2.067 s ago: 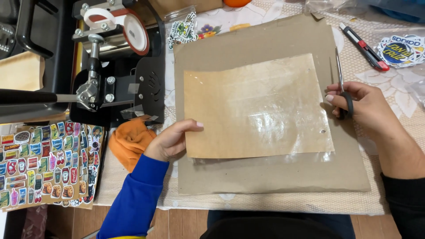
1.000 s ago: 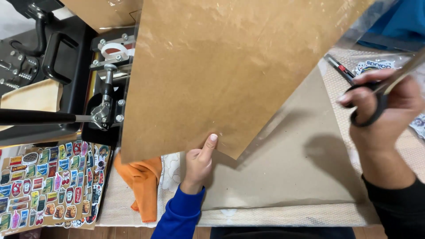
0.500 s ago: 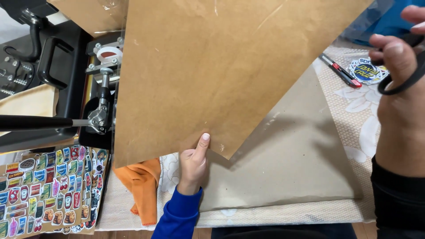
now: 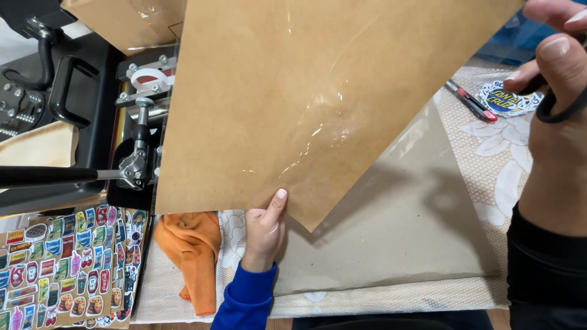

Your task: Cutting a large brown protective sheet with scissors and preparing it on a workspace for sticker production, including smoothing and measuring.

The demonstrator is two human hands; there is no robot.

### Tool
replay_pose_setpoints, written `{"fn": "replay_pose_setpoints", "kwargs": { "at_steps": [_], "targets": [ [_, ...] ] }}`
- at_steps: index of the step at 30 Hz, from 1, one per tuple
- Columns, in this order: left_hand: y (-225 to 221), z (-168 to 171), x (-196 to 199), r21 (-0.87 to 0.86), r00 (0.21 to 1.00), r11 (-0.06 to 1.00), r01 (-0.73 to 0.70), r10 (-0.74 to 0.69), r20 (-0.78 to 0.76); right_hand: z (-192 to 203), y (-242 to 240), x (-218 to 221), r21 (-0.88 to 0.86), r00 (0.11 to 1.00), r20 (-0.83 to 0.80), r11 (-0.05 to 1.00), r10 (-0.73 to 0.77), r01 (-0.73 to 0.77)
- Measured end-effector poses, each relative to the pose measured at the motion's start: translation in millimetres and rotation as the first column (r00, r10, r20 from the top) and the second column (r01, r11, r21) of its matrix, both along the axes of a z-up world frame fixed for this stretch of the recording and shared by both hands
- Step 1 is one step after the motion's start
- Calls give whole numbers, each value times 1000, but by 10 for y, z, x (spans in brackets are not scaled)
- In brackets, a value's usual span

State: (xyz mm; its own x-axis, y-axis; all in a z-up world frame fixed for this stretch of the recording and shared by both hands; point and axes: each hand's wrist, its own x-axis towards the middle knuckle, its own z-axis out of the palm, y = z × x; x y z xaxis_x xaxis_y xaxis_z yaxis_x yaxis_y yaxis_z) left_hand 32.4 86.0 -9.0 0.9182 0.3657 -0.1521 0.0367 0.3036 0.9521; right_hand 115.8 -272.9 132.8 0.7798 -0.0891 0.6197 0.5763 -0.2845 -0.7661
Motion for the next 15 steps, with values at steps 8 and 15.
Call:
{"fn": "replay_pose_setpoints", "kwargs": {
  "at_steps": [8, 15],
  "targets": [
    [190, 29, -174, 139, 989, 982, 129, -117, -91, 54, -341, 208, -55, 944, -330, 997, 32, -53],
    [376, 75, -296, 303, 957, 939, 165, -78, -279, 14, -370, 257, -82, 874, -475, 984, 101, -158]
  ]
}}
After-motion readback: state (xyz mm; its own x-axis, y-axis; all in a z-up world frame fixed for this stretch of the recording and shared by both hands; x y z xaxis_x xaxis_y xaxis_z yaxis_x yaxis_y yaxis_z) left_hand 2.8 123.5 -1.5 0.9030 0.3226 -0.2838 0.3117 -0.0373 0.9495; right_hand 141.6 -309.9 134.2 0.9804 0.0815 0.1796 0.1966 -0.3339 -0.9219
